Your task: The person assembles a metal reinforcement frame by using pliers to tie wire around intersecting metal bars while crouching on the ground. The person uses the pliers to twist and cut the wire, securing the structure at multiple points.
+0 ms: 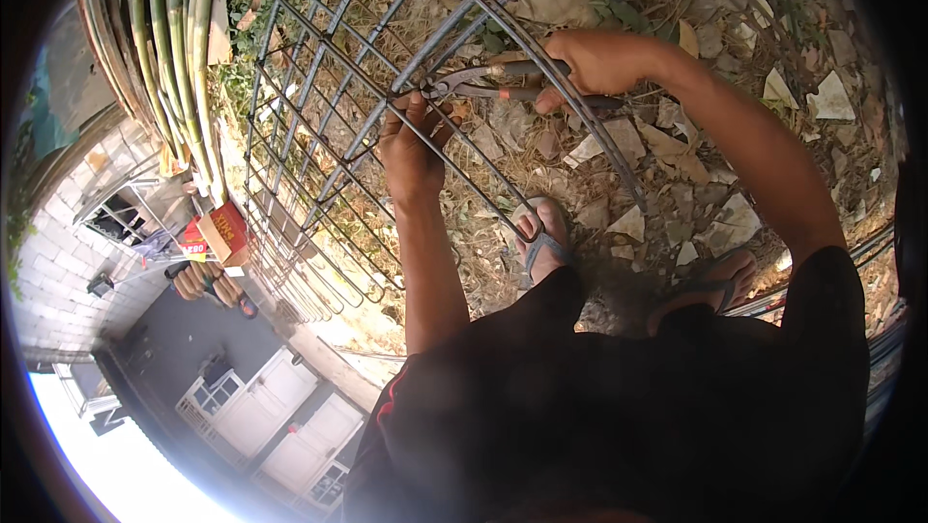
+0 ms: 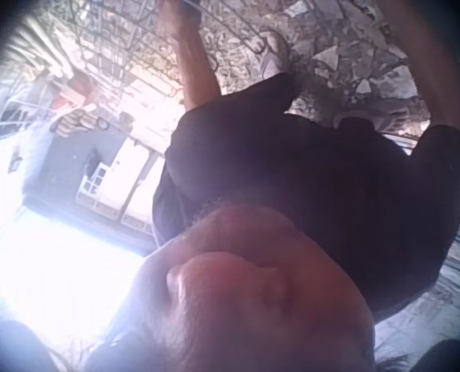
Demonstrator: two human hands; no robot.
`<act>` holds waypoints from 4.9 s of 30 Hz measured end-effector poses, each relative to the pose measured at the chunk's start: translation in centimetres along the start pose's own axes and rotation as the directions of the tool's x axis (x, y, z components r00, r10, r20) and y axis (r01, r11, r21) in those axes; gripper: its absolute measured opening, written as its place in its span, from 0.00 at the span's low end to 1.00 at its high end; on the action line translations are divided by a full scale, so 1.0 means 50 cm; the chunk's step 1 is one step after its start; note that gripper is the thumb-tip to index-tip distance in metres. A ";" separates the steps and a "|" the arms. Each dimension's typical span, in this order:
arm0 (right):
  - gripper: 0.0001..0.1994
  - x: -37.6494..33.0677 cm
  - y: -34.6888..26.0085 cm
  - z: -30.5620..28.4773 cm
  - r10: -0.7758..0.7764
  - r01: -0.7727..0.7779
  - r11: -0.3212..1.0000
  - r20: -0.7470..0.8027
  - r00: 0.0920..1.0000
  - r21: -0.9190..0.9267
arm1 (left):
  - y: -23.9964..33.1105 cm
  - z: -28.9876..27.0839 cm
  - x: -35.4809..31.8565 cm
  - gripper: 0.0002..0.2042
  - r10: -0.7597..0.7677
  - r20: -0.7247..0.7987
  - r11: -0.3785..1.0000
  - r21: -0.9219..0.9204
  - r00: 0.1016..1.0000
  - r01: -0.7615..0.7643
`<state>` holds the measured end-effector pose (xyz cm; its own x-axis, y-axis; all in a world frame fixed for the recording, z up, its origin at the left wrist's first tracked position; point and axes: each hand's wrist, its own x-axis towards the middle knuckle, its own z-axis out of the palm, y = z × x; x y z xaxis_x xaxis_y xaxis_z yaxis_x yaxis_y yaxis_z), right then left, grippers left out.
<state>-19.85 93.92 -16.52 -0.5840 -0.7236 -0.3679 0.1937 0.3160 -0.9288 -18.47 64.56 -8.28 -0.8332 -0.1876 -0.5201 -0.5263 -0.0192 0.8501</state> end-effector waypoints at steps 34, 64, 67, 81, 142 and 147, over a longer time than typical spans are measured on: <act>0.16 -0.038 -0.052 -0.019 0.129 -0.136 0.990 -0.148 0.981 -0.042 | -0.080 0.086 -0.023 0.31 -0.040 0.555 0.875 -0.383 0.831 0.297; 0.38 -0.043 -0.015 0.164 -0.407 -0.365 0.646 -0.707 0.579 -0.671 | -0.118 0.184 0.036 0.24 0.234 0.459 0.947 -0.307 0.857 -0.094; 0.38 -0.014 0.003 0.158 -0.332 -0.309 0.752 -0.740 0.585 -0.582 | -0.130 0.176 0.042 0.21 0.279 0.483 0.935 -0.332 0.830 -0.121; 0.41 -0.039 -0.067 0.046 0.185 -0.236 0.966 -0.353 0.917 -0.105 | -0.187 0.222 0.049 0.15 0.392 0.497 0.795 -0.607 0.774 -0.013; 0.26 -0.388 -0.212 0.143 0.593 -0.802 0.349 -0.548 0.590 -0.485 | -0.277 0.094 -0.055 0.25 0.140 0.727 0.930 0.136 0.672 -0.341; 0.14 -0.356 -0.378 0.116 0.580 -0.742 0.292 -0.505 0.639 -0.604 | -0.288 0.057 -0.105 0.23 0.139 0.715 0.810 0.316 0.686 -0.494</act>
<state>-8.53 97.25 7.30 -0.6593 0.0307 -0.7513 0.0139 0.9995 0.0286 -6.99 68.61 -18.04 -0.7656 0.5705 -0.2974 -0.0687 0.3872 0.9194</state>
